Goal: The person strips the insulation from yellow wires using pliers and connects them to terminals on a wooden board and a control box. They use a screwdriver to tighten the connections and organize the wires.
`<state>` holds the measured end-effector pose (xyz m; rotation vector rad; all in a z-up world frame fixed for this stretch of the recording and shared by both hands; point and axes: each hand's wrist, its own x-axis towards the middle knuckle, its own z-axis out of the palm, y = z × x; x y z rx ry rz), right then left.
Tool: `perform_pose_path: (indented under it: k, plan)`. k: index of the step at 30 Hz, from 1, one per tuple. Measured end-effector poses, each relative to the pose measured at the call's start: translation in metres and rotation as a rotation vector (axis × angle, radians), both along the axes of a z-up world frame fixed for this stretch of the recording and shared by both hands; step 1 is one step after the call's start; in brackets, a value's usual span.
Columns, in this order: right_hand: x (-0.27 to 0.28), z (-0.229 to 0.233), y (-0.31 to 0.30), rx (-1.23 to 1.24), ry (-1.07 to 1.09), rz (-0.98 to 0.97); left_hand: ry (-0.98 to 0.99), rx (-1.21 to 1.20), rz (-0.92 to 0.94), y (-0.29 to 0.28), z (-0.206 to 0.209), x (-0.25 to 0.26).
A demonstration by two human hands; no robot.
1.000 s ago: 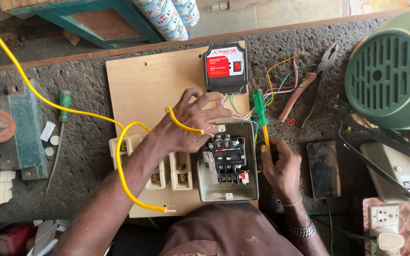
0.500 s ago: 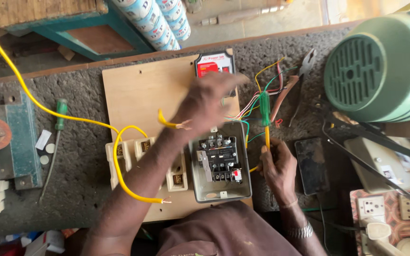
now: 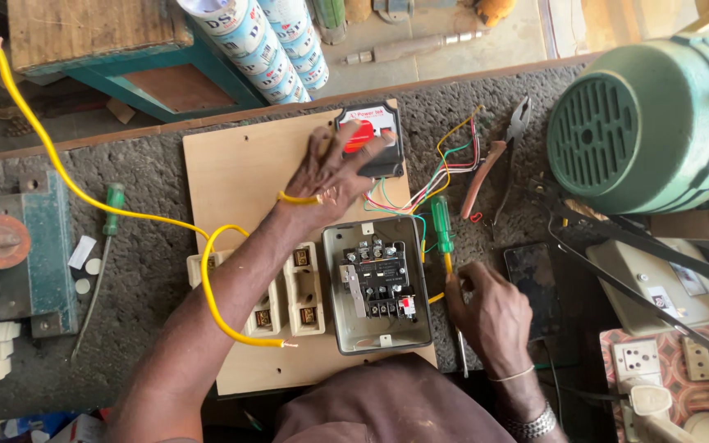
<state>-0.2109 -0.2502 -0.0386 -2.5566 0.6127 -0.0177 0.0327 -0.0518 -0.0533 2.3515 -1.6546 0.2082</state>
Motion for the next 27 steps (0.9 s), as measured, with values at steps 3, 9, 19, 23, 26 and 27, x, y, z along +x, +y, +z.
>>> perform_pose_path:
  k: [3, 9, 19, 23, 26, 27]
  plan:
    - [0.009, 0.016, -0.01, 0.073, -0.127, 0.033, 0.096, 0.024, -0.073, 0.003, -0.003, 0.003]
    - [0.038, 0.037, -0.028, 0.123, -0.216, 0.037, 0.065, 0.227, -0.113, -0.012, 0.002, 0.012]
    - [0.066, 0.039, -0.033, 0.196, -0.275, 0.169, 0.768, -0.045, 0.049, -0.001, 0.017, 0.015]
    - [0.087, 0.031, -0.03, 0.234, -0.059, 0.271, 1.167, -0.253, -0.051, 0.011, 0.021, 0.01]
    - [0.106, 0.024, -0.021, 0.097, -0.458, 0.622, 1.342, -0.497, -0.102, 0.009, 0.026, 0.007]
    - [0.111, 0.021, -0.019, 0.043, -0.513, 0.652, 1.405, -0.616, -0.17, 0.006, 0.029, 0.006]
